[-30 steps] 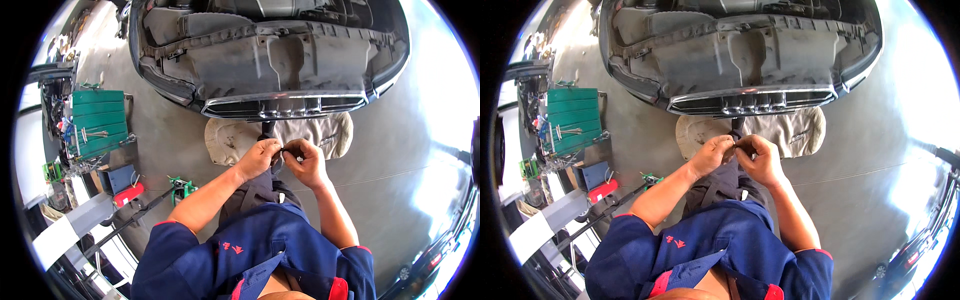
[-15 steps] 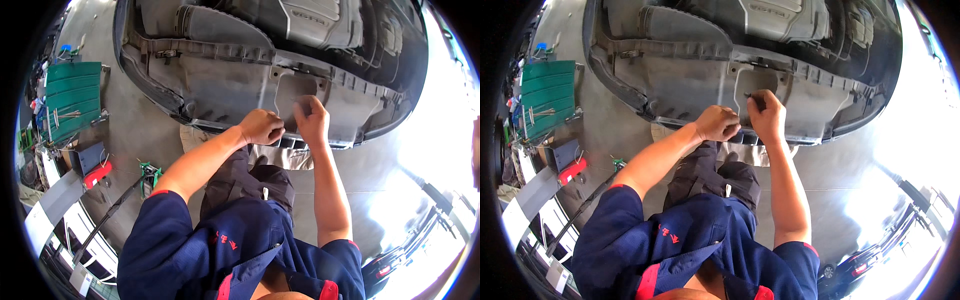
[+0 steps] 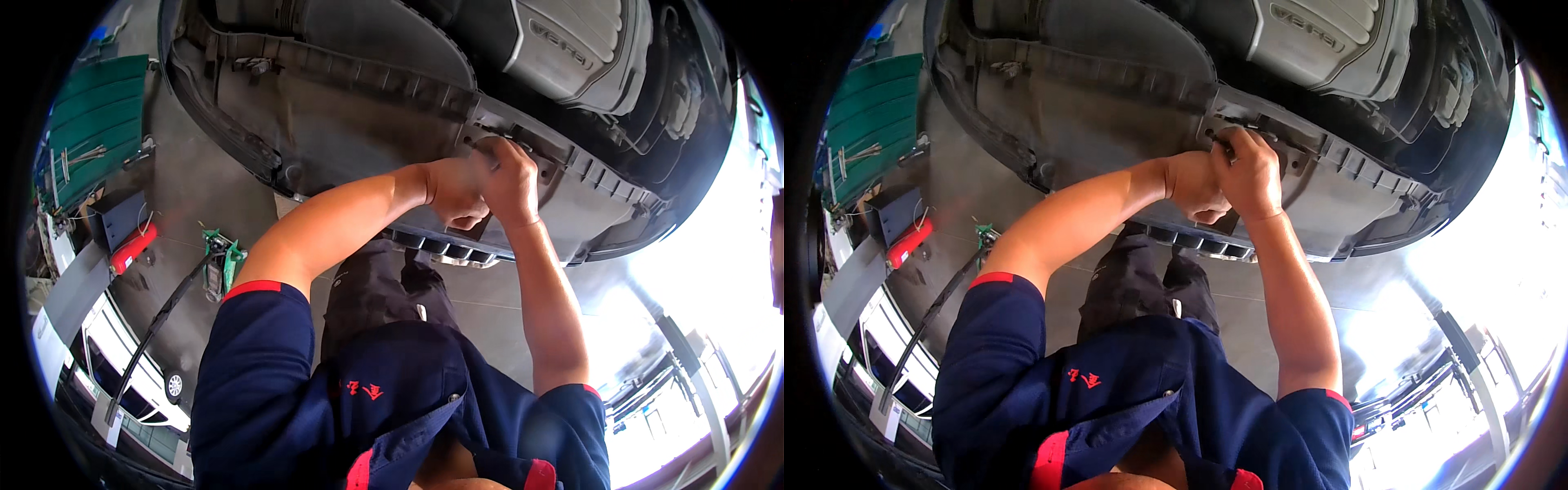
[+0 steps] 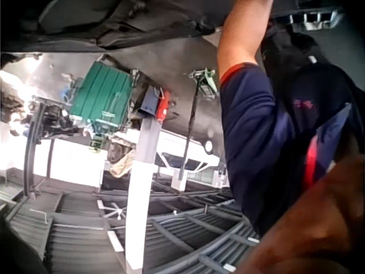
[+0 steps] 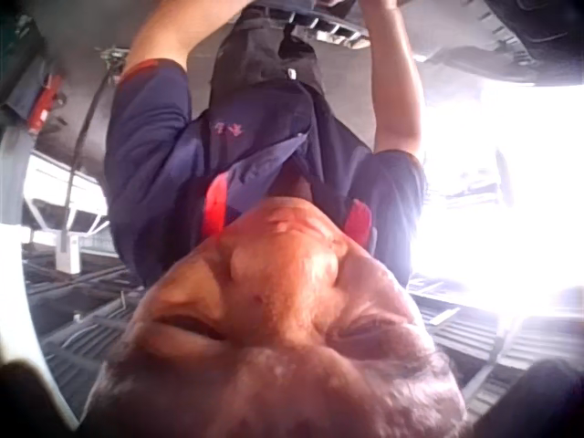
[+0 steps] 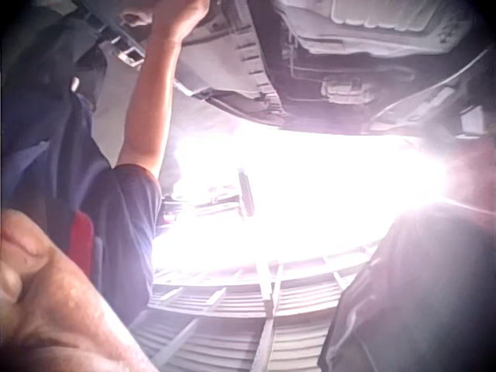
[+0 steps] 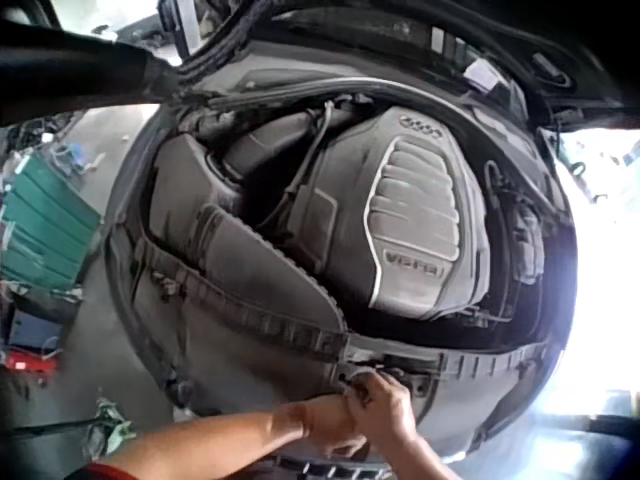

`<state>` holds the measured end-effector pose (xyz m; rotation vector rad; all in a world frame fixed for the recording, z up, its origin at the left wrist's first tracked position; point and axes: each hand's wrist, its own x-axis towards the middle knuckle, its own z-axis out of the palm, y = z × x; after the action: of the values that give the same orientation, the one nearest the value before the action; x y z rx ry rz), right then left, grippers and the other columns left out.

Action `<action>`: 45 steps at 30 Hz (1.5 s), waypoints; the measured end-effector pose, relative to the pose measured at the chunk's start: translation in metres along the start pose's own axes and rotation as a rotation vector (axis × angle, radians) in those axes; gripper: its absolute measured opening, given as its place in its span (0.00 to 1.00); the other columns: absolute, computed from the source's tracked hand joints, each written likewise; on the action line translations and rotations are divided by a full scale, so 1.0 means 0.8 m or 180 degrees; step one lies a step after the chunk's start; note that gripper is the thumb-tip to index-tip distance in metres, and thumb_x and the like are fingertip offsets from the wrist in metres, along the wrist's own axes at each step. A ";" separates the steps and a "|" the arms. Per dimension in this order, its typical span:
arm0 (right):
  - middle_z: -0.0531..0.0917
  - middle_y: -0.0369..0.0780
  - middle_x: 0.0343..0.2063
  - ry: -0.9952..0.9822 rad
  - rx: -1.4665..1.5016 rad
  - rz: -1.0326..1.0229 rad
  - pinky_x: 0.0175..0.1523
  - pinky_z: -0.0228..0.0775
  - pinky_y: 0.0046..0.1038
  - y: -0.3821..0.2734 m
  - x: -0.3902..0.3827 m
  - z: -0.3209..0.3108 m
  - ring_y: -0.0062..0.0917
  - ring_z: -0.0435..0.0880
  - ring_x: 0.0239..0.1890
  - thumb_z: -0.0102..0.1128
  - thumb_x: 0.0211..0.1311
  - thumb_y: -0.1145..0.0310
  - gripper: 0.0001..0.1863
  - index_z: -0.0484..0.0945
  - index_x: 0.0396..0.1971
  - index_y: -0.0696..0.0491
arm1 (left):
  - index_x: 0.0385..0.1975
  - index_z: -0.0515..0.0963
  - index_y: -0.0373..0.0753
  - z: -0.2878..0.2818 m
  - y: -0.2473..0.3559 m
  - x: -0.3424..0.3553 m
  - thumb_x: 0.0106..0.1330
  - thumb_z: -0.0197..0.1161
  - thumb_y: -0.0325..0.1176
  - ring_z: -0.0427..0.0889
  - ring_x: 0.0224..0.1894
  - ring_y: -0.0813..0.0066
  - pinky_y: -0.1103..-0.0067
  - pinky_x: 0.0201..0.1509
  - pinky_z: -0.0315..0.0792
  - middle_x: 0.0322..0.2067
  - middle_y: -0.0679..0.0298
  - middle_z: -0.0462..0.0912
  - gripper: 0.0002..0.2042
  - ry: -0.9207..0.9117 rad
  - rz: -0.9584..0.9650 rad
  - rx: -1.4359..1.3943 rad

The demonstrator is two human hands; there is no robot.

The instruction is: The person unscrews fasteners on a car's front bumper using a hand tool. Then, the person aligns and attaches the front grille and upper engine bay cover onto the vehicle by hand.

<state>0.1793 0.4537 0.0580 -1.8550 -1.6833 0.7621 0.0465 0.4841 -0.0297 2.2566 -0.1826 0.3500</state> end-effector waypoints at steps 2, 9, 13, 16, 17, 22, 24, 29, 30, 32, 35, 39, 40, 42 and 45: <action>0.85 0.47 0.34 -0.0124 0.0007 0.0062 0.43 0.80 0.38 -0.002 0.006 0.000 0.45 0.86 0.36 0.68 0.58 0.71 0.08 0.84 0.37 0.55 | 0.16 0.76 0.46 0.006 -0.006 -0.002 0.47 0.66 0.33 0.82 0.29 0.63 0.68 0.36 0.76 0.22 0.68 0.81 0.05 0.0305 0.0140 0.0105; 0.85 0.49 0.35 -0.0605 -0.0798 0.0012 0.45 0.79 0.45 -0.012 0.030 -0.001 0.49 0.85 0.38 0.66 0.59 0.65 0.10 0.83 0.36 0.56 | 0.15 0.76 0.45 0.010 -0.006 -0.004 0.47 0.67 0.33 0.82 0.28 0.64 0.67 0.34 0.74 0.21 0.67 0.82 0.06 0.0154 0.0037 -0.0084; 0.86 0.51 0.35 -0.0870 -0.0824 0.0334 0.47 0.78 0.44 -0.024 0.039 0.002 0.50 0.85 0.41 0.64 0.59 0.62 0.15 0.84 0.39 0.59 | 0.14 0.77 0.45 0.020 -0.005 -0.012 0.44 0.67 0.31 0.81 0.26 0.64 0.66 0.31 0.72 0.19 0.68 0.81 0.05 0.0236 -0.0163 0.0009; 0.85 0.53 0.36 -0.1209 -0.1383 0.0354 0.48 0.77 0.46 -0.042 0.049 0.002 0.52 0.85 0.42 0.62 0.60 0.62 0.15 0.83 0.38 0.58 | 0.13 0.77 0.46 0.007 0.001 -0.007 0.44 0.67 0.30 0.81 0.25 0.64 0.66 0.31 0.72 0.19 0.68 0.81 0.05 0.0097 -0.0196 -0.0293; 0.85 0.53 0.36 -0.1210 -0.1389 0.0359 0.48 0.77 0.46 -0.041 0.051 0.006 0.52 0.85 0.42 0.62 0.60 0.62 0.15 0.83 0.38 0.58 | 0.13 0.77 0.46 0.004 0.002 -0.005 0.44 0.67 0.30 0.81 0.25 0.64 0.66 0.31 0.72 0.19 0.68 0.81 0.05 0.0101 -0.0190 -0.0298; 0.86 0.54 0.38 -0.1479 -0.1647 0.0490 0.48 0.79 0.50 -0.046 0.058 0.021 0.54 0.86 0.43 0.56 0.63 0.68 0.08 0.82 0.36 0.56 | 0.13 0.78 0.45 0.012 0.000 -0.006 0.45 0.65 0.30 0.81 0.26 0.62 0.67 0.33 0.73 0.19 0.67 0.82 0.04 0.0241 -0.0034 0.0030; 0.85 0.54 0.39 -0.1371 -0.1564 0.0384 0.50 0.79 0.49 -0.046 0.055 0.016 0.54 0.85 0.45 0.55 0.63 0.69 0.08 0.82 0.36 0.54 | 0.13 0.78 0.45 0.005 0.002 -0.006 0.46 0.65 0.30 0.81 0.26 0.61 0.67 0.34 0.73 0.20 0.67 0.82 0.05 0.0211 -0.0015 -0.0034; 0.88 0.52 0.42 -0.1077 -0.1121 0.0524 0.52 0.80 0.42 -0.036 0.034 0.006 0.49 0.88 0.47 0.63 0.65 0.62 0.19 0.83 0.51 0.57 | 0.15 0.80 0.46 0.008 0.001 -0.007 0.55 0.65 0.38 0.84 0.28 0.60 0.64 0.37 0.76 0.21 0.64 0.84 0.09 0.0296 0.0086 0.0119; 0.88 0.52 0.42 -0.1079 -0.1134 0.0539 0.52 0.80 0.42 -0.028 0.035 -0.002 0.49 0.88 0.47 0.63 0.65 0.62 0.19 0.83 0.51 0.57 | 0.16 0.79 0.45 0.002 0.005 -0.007 0.53 0.65 0.37 0.84 0.28 0.60 0.64 0.34 0.76 0.21 0.65 0.84 0.08 0.0160 -0.0053 0.0255; 0.89 0.52 0.40 -0.0980 -0.0067 0.1445 0.51 0.80 0.38 -0.022 0.042 -0.016 0.44 0.90 0.44 0.68 0.64 0.59 0.25 0.81 0.54 0.61 | 0.17 0.77 0.45 -0.001 0.008 -0.007 0.51 0.66 0.37 0.84 0.27 0.60 0.64 0.32 0.77 0.21 0.66 0.83 0.07 0.0027 -0.0182 0.0385; 0.88 0.49 0.33 -0.1153 0.0108 0.1892 0.45 0.79 0.33 -0.028 0.047 -0.019 0.34 0.89 0.37 0.65 0.68 0.58 0.23 0.83 0.48 0.65 | 0.17 0.77 0.44 0.005 0.003 -0.011 0.52 0.66 0.39 0.84 0.25 0.60 0.63 0.29 0.77 0.19 0.66 0.82 0.09 0.0170 -0.0113 0.0247; 0.87 0.44 0.32 -0.1560 0.0788 0.2810 0.41 0.76 0.30 -0.023 0.059 -0.014 0.27 0.85 0.33 0.64 0.71 0.56 0.23 0.85 0.42 0.66 | 0.17 0.76 0.44 0.006 0.002 -0.011 0.53 0.66 0.39 0.84 0.24 0.59 0.63 0.29 0.77 0.19 0.65 0.82 0.10 0.0189 -0.0016 0.0229; 0.87 0.44 0.34 -0.1579 0.1001 0.2985 0.41 0.76 0.29 -0.019 0.061 -0.012 0.26 0.85 0.34 0.64 0.71 0.55 0.23 0.85 0.41 0.65 | 0.16 0.76 0.44 0.004 0.002 -0.011 0.54 0.66 0.40 0.84 0.24 0.60 0.63 0.30 0.77 0.19 0.65 0.82 0.10 0.0219 -0.0012 0.0209; 0.87 0.44 0.31 -0.1535 0.0930 0.3036 0.40 0.75 0.30 0.000 0.058 -0.005 0.27 0.84 0.33 0.66 0.70 0.53 0.24 0.86 0.40 0.65 | 0.16 0.76 0.44 0.006 -0.001 -0.009 0.54 0.66 0.40 0.84 0.24 0.60 0.63 0.30 0.77 0.19 0.65 0.82 0.10 0.0183 0.0013 0.0197; 0.86 0.43 0.28 -0.1471 0.0676 0.2962 0.40 0.73 0.32 -0.010 0.058 -0.006 0.28 0.82 0.31 0.69 0.68 0.51 0.25 0.87 0.38 0.64 | 0.17 0.76 0.44 0.007 -0.003 -0.010 0.54 0.65 0.40 0.84 0.24 0.60 0.64 0.31 0.77 0.19 0.65 0.82 0.10 0.0212 0.0050 0.0149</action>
<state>0.1800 0.5009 0.0641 -2.3969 -0.8028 1.7599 0.0408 0.4813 -0.0373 2.2870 -0.1590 0.4414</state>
